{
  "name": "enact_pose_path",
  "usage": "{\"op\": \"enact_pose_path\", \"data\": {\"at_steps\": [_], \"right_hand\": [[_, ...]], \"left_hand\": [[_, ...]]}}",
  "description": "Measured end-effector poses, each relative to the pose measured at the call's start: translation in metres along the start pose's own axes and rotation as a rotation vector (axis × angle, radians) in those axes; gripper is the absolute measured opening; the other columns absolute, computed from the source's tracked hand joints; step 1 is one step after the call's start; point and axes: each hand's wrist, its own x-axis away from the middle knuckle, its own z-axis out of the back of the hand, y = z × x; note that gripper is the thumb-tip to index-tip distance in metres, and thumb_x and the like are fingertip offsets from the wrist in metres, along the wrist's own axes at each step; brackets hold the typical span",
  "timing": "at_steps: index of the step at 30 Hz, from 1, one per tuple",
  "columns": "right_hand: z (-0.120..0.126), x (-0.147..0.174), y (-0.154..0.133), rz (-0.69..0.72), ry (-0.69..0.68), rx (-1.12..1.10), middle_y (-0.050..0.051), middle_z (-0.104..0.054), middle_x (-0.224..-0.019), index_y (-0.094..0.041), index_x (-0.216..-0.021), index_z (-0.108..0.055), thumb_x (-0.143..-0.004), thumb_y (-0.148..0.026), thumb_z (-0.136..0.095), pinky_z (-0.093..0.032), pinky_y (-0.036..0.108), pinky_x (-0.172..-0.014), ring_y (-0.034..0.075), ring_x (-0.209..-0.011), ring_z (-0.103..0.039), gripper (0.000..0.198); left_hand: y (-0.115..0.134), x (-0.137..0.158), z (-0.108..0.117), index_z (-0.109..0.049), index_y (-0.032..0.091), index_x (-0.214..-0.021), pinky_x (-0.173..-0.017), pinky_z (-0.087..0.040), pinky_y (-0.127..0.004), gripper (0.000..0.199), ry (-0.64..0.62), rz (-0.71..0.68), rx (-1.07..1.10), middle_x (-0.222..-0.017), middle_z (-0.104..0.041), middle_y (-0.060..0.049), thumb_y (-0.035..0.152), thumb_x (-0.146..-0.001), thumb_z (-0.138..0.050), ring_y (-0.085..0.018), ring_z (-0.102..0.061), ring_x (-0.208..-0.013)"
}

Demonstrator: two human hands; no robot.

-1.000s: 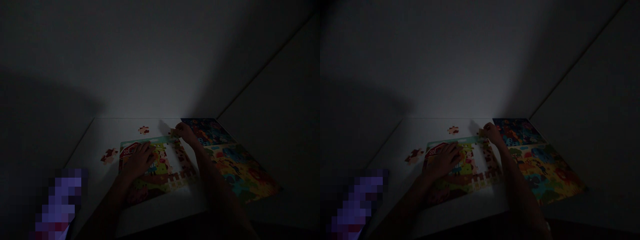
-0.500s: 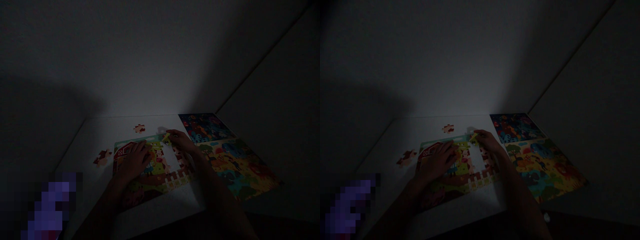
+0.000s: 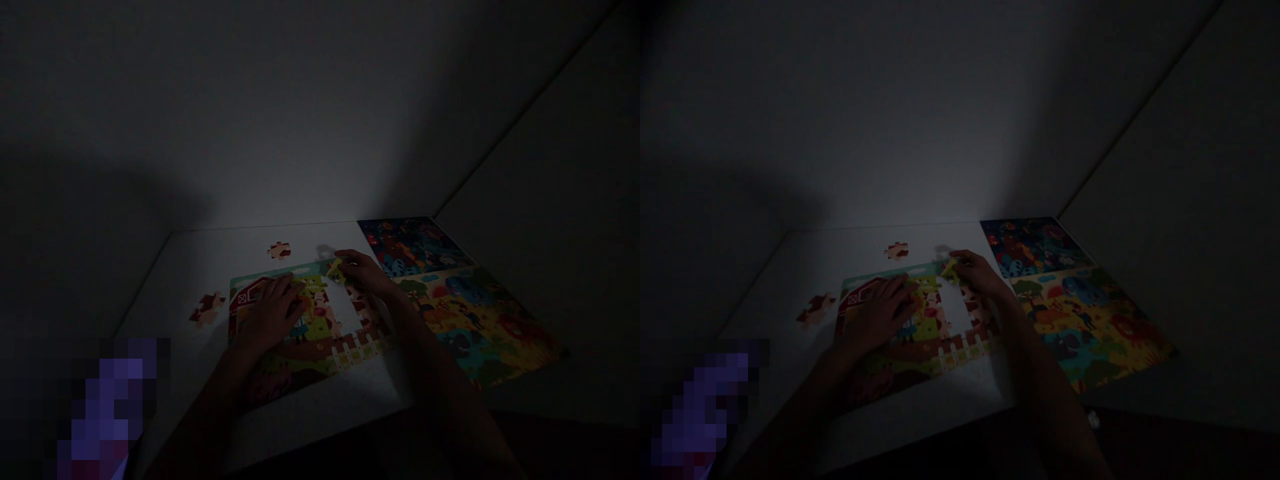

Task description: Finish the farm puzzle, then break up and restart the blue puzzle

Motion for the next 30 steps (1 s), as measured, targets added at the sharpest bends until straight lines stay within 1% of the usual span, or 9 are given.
{"op": "enact_pose_path", "data": {"at_steps": [3,6,10,14,17,20,25,30], "right_hand": [[0.004,-0.002,0.0,0.051,0.087,-0.007,-0.003,-0.06,-0.082,-0.023,-0.111,-0.064,-0.07,-0.036,-0.072,-0.046,0.021,-0.054,0.01,-0.062,-0.056,0.044],[0.008,-0.004,0.0,0.091,0.212,-0.041,-0.003,-0.058,-0.083,-0.023,-0.113,-0.062,-0.07,-0.039,-0.072,-0.047,0.021,-0.054,0.01,-0.064,-0.056,0.047],[0.013,-0.006,0.001,0.06,0.318,-0.128,-0.001,-0.059,-0.089,-0.024,-0.114,-0.059,-0.07,-0.042,-0.07,-0.052,0.025,-0.057,0.014,-0.073,-0.06,0.049],[0.017,-0.008,0.002,0.036,0.395,-0.185,0.001,-0.062,-0.093,-0.023,-0.109,-0.058,-0.068,-0.039,-0.071,-0.055,0.027,-0.062,0.016,-0.081,-0.062,0.045],[0.016,-0.007,0.003,-0.003,0.355,-0.21,0.002,-0.064,-0.095,-0.023,-0.112,-0.058,-0.065,-0.033,-0.073,-0.055,0.029,-0.064,0.016,-0.08,-0.064,0.05],[0.014,-0.008,0.003,-0.02,0.295,-0.196,0.002,-0.068,-0.094,-0.023,-0.114,-0.058,-0.063,-0.027,-0.073,-0.053,0.028,-0.063,0.016,-0.073,-0.065,0.054],[0.012,-0.01,0.004,-0.012,0.18,-0.137,-0.001,-0.069,-0.08,-0.021,-0.106,-0.065,-0.062,-0.025,-0.073,-0.048,0.024,-0.058,0.012,-0.063,-0.062,0.044],[0.007,-0.004,0.0,-0.051,0.055,-0.086,0.0,-0.07,-0.085,-0.021,-0.104,-0.069,-0.064,-0.028,-0.076,-0.047,0.023,-0.059,0.012,-0.066,-0.061,0.041]], "left_hand": [[-0.001,0.0,-0.001,-0.057,0.022,-0.129,-0.11,-0.037,-0.053,0.039,-0.001,0.001,-0.014,-0.143,-0.05,-0.011,0.041,-0.099,-0.041,-0.031,-0.045,-0.131],[-0.002,0.0,-0.003,-0.056,0.022,-0.13,-0.11,-0.037,-0.053,0.04,-0.002,-0.003,-0.024,-0.144,-0.049,-0.012,0.042,-0.099,-0.039,-0.031,-0.045,-0.131],[-0.003,0.0,-0.004,-0.056,0.024,-0.13,-0.11,-0.037,-0.054,0.04,0.006,0.002,-0.018,-0.143,-0.05,-0.01,0.043,-0.099,-0.039,-0.031,-0.045,-0.13],[-0.002,0.0,-0.004,-0.056,0.025,-0.131,-0.108,-0.038,-0.054,0.04,0.011,0.003,-0.037,-0.143,-0.051,-0.01,0.044,-0.099,-0.039,-0.031,-0.046,-0.13],[-0.002,0.0,-0.003,-0.056,0.023,-0.13,-0.108,-0.038,-0.054,0.041,0.006,-0.007,-0.048,-0.142,-0.051,-0.011,0.043,-0.1,-0.039,-0.031,-0.047,-0.129],[-0.002,0.0,-0.003,-0.057,0.023,-0.129,-0.109,-0.038,-0.052,0.04,-0.004,-0.008,-0.052,-0.142,-0.05,-0.011,0.043,-0.1,-0.04,-0.03,-0.046,-0.13],[-0.003,0.0,-0.004,-0.056,0.023,-0.131,-0.109,-0.037,-0.053,0.04,-0.01,-0.003,-0.055,-0.144,-0.049,-0.011,0.043,-0.099,-0.04,-0.031,-0.045,-0.131],[-0.003,0.0,-0.004,-0.057,0.023,-0.13,-0.11,-0.037,-0.052,0.04,-0.002,-0.008,-0.052,-0.144,-0.05,-0.011,0.042,-0.099,-0.04,-0.03,-0.045,-0.131]]}}
